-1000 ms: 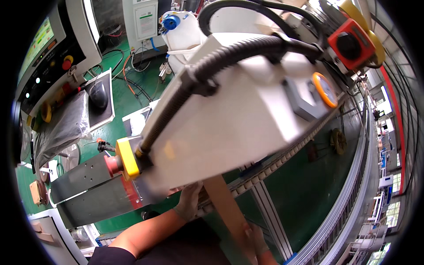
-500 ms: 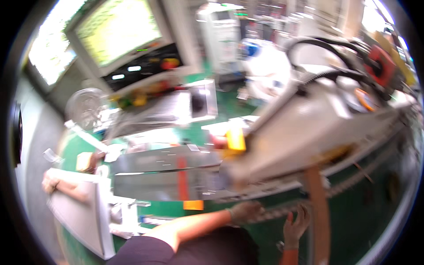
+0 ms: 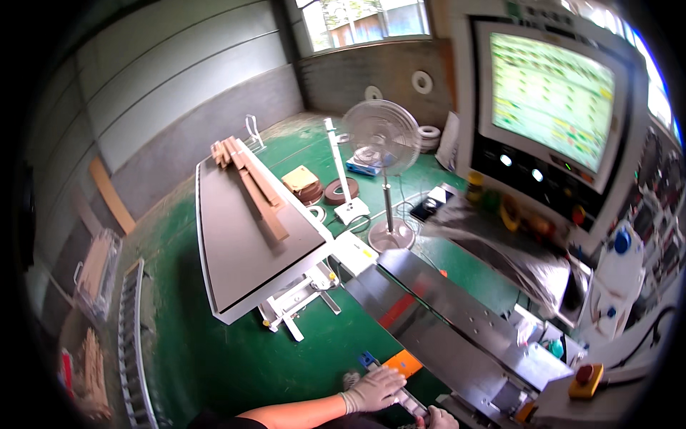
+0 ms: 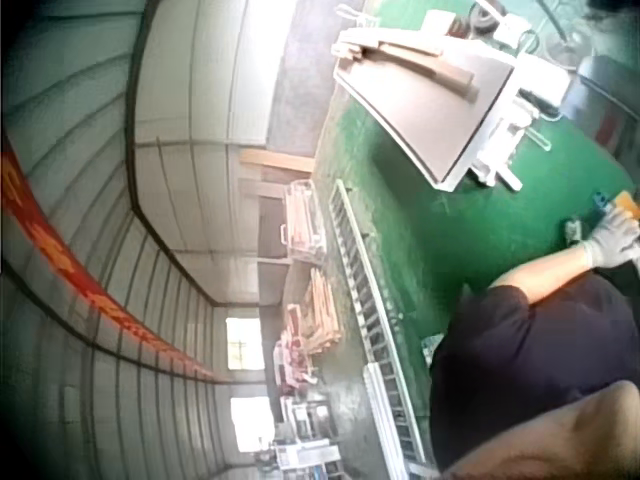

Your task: The person repeatedly picks up long wooden planks from a stack, places them into a machine, and then removes them to place them back on the stack. This cycle is repeated multiple times in a workshop setting.

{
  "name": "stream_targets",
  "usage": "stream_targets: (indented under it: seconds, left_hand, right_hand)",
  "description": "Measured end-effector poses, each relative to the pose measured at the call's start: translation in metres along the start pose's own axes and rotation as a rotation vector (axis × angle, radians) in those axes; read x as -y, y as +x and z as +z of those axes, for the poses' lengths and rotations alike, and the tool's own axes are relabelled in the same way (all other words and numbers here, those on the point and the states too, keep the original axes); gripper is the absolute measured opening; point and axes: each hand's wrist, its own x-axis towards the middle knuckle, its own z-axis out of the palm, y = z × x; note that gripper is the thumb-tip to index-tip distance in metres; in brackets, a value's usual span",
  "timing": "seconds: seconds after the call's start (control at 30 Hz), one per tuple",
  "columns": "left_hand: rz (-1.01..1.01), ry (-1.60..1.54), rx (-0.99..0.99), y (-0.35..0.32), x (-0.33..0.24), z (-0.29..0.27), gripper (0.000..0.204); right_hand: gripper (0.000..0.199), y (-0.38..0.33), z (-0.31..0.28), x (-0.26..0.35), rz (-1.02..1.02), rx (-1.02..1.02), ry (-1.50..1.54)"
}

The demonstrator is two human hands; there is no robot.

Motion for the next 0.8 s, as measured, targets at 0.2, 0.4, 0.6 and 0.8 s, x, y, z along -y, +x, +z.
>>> stream_targets:
  seconds: [0.2, 0.4, 0.6, 0.8]
  left_hand:
    - [0.120, -0.234, -0.132, -0.039, 0.095, -0.015, 0.067]
    - [-0.403, -0.415, -0.183, -0.108, 0.244, -0.093, 0.056]
    - [-0.731, -0.070, -0.674, -0.214, 0.387, -0.154, 0.052]
    - [-1.315, 0.194, -0.702, -0.330, 0.469, -0.148, 0.071]
  right_hand:
    - [0.032, 0.071, 0.044, 0.088, 0.027, 0.120, -0.021]
    - [0.035, 0.144, 0.104, 0.165, 0.054, 0.192, -0.115]
    - [0.040, 0.182, 0.164, 0.181, -0.026, 0.303, -0.187]
    - [0.035, 0.233, 0.214, 0.262, -0.007, 0.770, 0.111]
